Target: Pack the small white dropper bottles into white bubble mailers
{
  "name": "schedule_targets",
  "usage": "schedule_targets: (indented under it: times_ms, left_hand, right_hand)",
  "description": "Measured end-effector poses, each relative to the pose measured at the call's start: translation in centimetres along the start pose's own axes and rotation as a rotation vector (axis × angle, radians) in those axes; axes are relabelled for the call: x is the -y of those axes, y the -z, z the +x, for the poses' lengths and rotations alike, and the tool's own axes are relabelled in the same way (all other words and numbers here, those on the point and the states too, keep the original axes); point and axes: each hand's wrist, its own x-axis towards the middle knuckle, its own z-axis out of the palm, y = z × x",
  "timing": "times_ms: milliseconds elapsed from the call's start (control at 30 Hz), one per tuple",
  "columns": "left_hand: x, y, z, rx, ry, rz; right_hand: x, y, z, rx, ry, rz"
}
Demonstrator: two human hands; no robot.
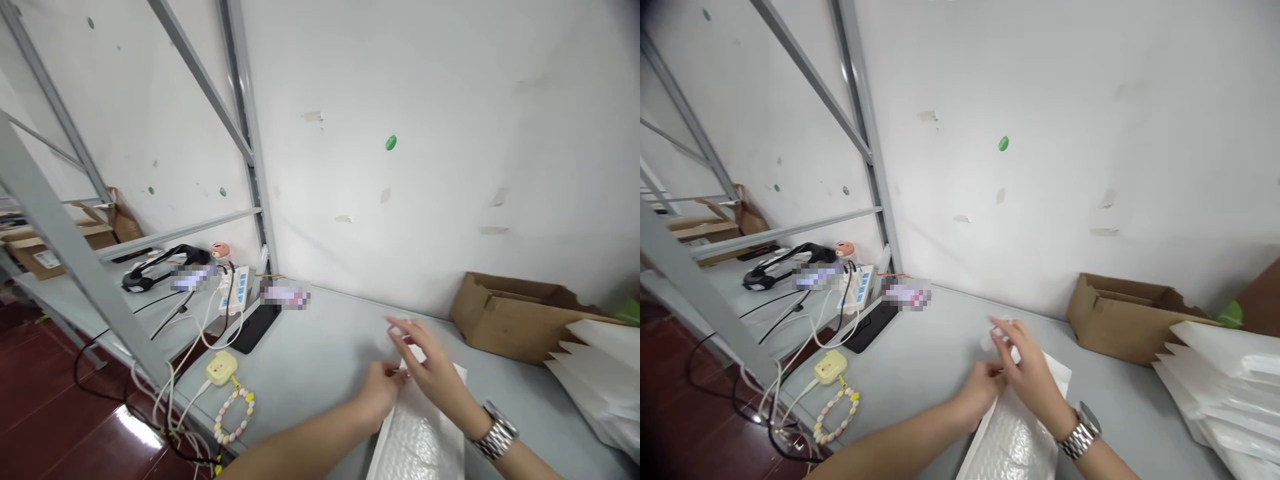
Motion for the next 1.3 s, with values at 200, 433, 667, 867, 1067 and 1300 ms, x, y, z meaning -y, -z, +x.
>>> schedule_targets:
  times_ms: [200, 433, 667, 867, 1067, 1300]
  left_hand:
    - [-1.5, -0.3, -1.9, 0.278, 0.142, 0.087]
    - [-1.5, -0.7, -2.0, 0.361, 0.248, 0.119]
    - [-2.3, -0.9, -2.2, 0.323, 0.262, 0.139]
    - [-2.4, -0.9, -2.3, 0.285, 0.264, 0.121]
    - [-2.5, -0.8, -2.2, 0.273, 0.247, 0.122]
    - [-2.7, -0.7, -2.3, 0.287, 0.258, 0.093]
  right_hand:
    - [-5.9, 5.2, -4.1, -0.482, -0.26, 0.03]
    - [-7.1, 5.3, -5.4, -0.439, -0.387, 0.164]
    - [-5.7, 4.8, -5.3, -0.18, -0.486, 0.242]
    - [-4.8, 4.1, -5.5, -0.215, -0.64, 0.368]
    - [-3.8, 3.3, -5.7, -0.155, -0.615, 0.229]
    - [-3.3, 3.2, -5.6, -0.05, -0.51, 0.079]
